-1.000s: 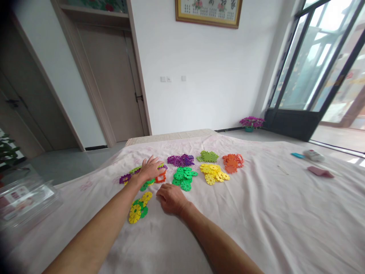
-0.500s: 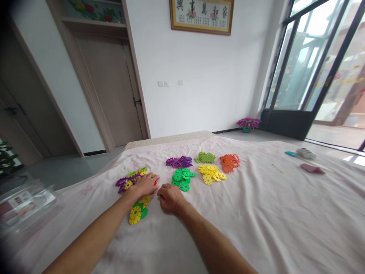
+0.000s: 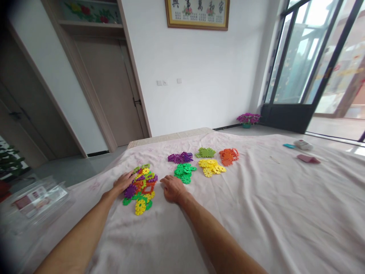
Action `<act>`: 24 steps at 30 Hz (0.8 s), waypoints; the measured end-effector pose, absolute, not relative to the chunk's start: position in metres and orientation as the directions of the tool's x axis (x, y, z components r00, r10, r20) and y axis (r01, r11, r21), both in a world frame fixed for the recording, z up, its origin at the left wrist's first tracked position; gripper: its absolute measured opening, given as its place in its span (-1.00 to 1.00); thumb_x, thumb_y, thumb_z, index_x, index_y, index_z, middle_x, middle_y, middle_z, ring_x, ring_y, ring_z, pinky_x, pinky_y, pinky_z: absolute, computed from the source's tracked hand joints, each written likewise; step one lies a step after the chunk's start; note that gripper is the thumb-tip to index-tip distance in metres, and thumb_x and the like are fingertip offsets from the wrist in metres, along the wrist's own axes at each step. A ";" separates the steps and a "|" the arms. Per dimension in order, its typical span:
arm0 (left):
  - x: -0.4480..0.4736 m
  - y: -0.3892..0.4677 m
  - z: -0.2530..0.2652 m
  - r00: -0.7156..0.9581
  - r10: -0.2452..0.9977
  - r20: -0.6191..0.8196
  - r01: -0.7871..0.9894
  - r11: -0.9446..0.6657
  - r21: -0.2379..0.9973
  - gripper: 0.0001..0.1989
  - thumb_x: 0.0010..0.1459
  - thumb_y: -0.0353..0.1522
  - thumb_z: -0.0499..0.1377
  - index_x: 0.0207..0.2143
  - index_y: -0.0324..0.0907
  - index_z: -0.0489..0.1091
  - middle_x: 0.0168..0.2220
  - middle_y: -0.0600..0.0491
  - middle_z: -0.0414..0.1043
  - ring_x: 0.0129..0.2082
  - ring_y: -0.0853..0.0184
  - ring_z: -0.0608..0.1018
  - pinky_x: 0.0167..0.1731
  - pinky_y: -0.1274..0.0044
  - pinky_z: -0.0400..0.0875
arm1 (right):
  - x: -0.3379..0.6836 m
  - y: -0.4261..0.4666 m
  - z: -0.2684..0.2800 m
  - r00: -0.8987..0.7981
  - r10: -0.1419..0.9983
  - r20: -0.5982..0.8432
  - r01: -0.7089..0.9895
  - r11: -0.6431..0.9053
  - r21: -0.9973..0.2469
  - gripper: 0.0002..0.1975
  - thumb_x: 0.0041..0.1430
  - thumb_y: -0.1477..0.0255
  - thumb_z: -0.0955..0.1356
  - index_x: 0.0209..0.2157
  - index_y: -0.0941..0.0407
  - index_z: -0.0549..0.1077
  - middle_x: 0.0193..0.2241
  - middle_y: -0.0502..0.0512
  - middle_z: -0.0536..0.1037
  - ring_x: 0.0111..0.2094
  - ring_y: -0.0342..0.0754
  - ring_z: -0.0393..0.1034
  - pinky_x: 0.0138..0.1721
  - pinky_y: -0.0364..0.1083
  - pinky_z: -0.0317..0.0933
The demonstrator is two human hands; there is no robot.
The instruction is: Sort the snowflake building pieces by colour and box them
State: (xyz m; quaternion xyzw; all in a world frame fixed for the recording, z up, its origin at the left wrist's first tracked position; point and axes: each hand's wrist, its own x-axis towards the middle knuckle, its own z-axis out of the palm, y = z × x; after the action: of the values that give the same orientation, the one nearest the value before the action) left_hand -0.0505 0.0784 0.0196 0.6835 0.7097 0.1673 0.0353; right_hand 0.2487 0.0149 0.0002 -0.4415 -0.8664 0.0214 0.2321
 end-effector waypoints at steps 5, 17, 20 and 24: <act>-0.040 0.074 -0.008 -0.022 0.970 0.240 0.848 -0.110 0.519 -0.52 0.26 -0.10 -0.05 0.06 -0.10 0.44 0.16 -0.04 0.43 0.25 0.19 0.35 0.24 0.37 0.19 | 0.246 0.013 0.004 -0.508 0.792 0.339 0.781 0.589 -0.206 -0.53 0.07 0.54 0.29 0.06 0.11 0.43 -0.08 0.16 0.53 -0.05 0.04 0.35 -0.02 -0.06 0.18; -0.023 0.020 -0.019 -0.136 0.942 0.305 0.611 -0.163 0.775 -0.33 0.28 0.00 -0.09 0.26 -0.23 0.19 0.29 -0.15 0.23 0.32 0.19 0.25 0.30 0.37 0.11 | 0.239 0.007 0.008 -0.500 0.816 0.289 0.837 0.542 -0.081 -0.71 0.34 0.41 0.19 -0.08 0.07 0.50 -0.09 0.19 0.49 -0.04 0.06 0.28 -0.05 -0.02 0.17; -0.016 0.001 -0.020 -0.086 0.971 0.222 0.706 -0.098 0.701 -0.11 0.03 0.06 0.20 0.32 -0.15 0.10 0.37 -0.17 0.03 0.38 0.05 0.10 0.31 0.28 0.03 | 0.238 0.005 0.008 -0.486 0.826 0.285 0.849 0.524 -0.073 -0.68 0.39 0.34 0.16 -0.03 0.05 0.47 -0.06 0.19 0.47 -0.04 0.07 0.28 -0.04 -0.01 0.17; 0.001 -0.022 -0.022 0.031 0.985 0.169 0.889 -0.105 0.447 0.19 -0.23 0.08 0.35 0.39 -0.09 -0.06 0.43 -0.25 -0.22 0.41 -0.10 -0.04 0.30 0.20 -0.02 | 0.237 0.003 0.009 -0.475 0.831 0.288 0.858 0.511 -0.060 -0.67 0.40 0.31 0.14 -0.03 0.05 0.46 -0.06 0.20 0.47 -0.04 0.07 0.27 -0.06 -0.01 0.17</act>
State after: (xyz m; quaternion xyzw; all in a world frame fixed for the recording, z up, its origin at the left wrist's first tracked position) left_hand 0.0009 -0.0218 -0.0216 0.7098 0.6599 0.2208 0.1094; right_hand 0.2371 0.0027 0.0086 -0.4923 -0.8576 -0.0463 0.1414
